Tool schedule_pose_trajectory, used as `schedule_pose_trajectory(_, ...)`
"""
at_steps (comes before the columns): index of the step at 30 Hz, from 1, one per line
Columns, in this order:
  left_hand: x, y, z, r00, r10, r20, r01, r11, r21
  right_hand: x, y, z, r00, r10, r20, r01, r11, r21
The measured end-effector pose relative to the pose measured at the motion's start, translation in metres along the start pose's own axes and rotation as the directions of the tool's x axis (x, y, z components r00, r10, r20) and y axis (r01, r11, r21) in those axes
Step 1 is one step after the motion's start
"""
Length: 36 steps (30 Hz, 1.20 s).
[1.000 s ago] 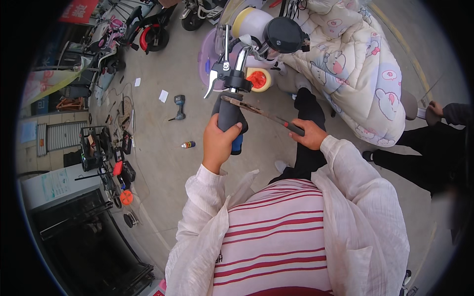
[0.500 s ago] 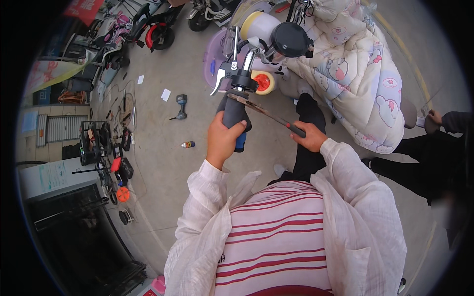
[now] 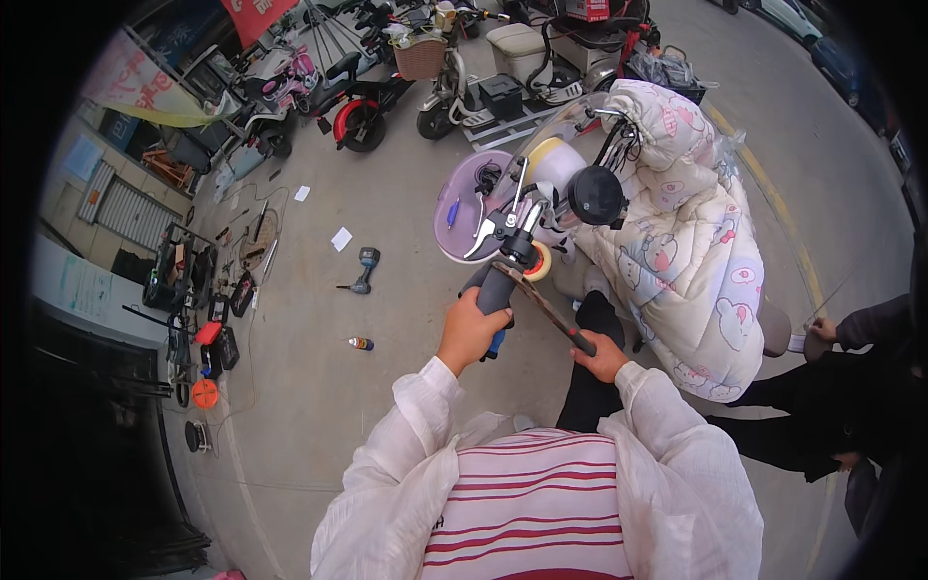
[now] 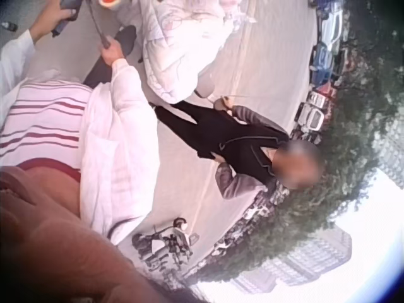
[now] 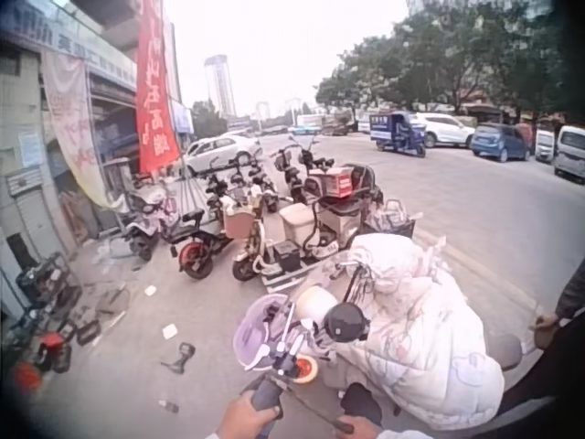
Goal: The person uses pliers to remove a handlebar grip from an electric scooter. They repeatedly squeeze the pliers around the grip and pull it off the handlebar. The grip is removed and placed in a nearby bucket.
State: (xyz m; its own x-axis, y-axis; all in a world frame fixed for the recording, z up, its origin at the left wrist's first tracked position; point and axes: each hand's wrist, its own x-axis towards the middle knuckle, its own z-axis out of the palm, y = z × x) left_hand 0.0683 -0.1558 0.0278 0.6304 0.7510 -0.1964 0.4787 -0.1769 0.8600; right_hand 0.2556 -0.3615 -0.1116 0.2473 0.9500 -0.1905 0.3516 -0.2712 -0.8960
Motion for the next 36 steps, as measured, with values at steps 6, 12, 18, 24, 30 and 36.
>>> schedule_pose_trajectory(6,-0.003,-0.009,-0.001,0.998,0.046,-0.038,-0.044,0.998,0.05,-0.003,-0.003,0.006,1.0,-0.017,-0.024,0.017,1.0,0.016)
schedule_pose_trajectory(12,-0.004,-0.004,-0.002,1.0,0.009,-0.005,-0.008,0.997,0.081,-0.007,-0.004,0.004,0.999,-0.01,-0.049,0.01,1.0,-0.005)
schedule_pose_trajectory(18,-0.006,0.0,-0.005,1.0,0.022,0.001,-0.022,0.996,0.083,-0.005,0.007,0.007,0.998,-0.028,-0.053,0.027,0.999,-0.023)
schedule_pose_trajectory(24,-0.006,-0.003,-0.004,0.999,0.048,-0.016,-0.047,0.995,0.089,-0.006,0.002,0.006,0.998,-0.018,-0.053,0.016,1.0,-0.026)
schedule_pose_trajectory(30,-0.004,-0.004,-0.003,0.998,0.056,-0.002,-0.055,0.994,0.094,-0.007,0.005,0.007,0.998,0.021,-0.057,-0.022,0.999,-0.029)
schedule_pose_trajectory(36,-0.003,-0.01,-0.002,0.998,0.06,-0.013,-0.059,0.995,0.077,-0.006,0.004,0.009,0.997,-0.025,-0.07,0.025,1.0,-0.008)
